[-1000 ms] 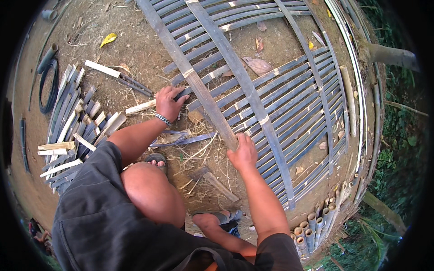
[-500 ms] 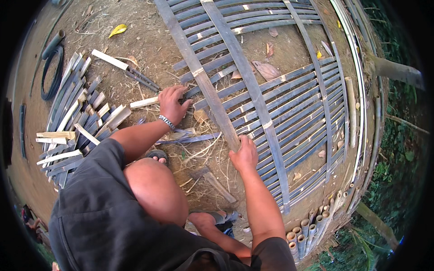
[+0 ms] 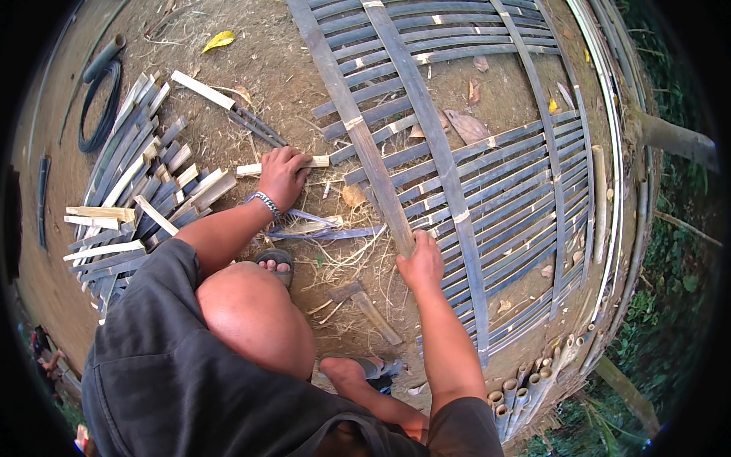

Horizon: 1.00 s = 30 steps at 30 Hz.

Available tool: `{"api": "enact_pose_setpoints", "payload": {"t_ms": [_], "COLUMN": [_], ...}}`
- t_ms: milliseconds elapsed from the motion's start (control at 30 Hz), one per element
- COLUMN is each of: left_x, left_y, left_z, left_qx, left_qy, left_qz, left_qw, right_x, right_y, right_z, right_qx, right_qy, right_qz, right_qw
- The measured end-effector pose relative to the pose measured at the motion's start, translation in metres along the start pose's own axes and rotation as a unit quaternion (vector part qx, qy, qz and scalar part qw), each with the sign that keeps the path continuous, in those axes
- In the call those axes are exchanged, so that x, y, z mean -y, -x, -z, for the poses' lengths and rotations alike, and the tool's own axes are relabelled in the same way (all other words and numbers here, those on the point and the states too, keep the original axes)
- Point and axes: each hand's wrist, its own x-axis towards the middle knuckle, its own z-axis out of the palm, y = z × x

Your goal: The person builds a bamboo structure by hammering slats onto a frame, lifting and flipping the frame, and securing the pieces with strips of material.

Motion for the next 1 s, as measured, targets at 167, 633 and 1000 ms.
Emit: {"api": "enact_pose_setpoints", "payload": {"t_ms": [167, 633, 1000], "left_x": [0.003, -0.043, -0.046], "left_y": [-0.015, -0.041, -0.048], "left_z": [-0.015, -0.034, -0.006], "left_qx": [0.027, 0.035, 0.074], "left_qy": [0.025, -0.027, -0.025], "left_qz": [-0.033, 0.049, 0.03], "left_qw": [0.999, 0.998, 0.996], "right_x": [0.004, 0.008, 0.005], "right_y": [0.0, -0.002, 0.0], "right_z": [0.003, 0.003, 0.005], "right_qx": [0.005, 0.009, 0.009], "right_qy": [-0.004, 0.015, 0.007], "right_qz": [-0.002, -0.007, -0.002], "right_qw": [1.0, 1.0, 1.0]}}
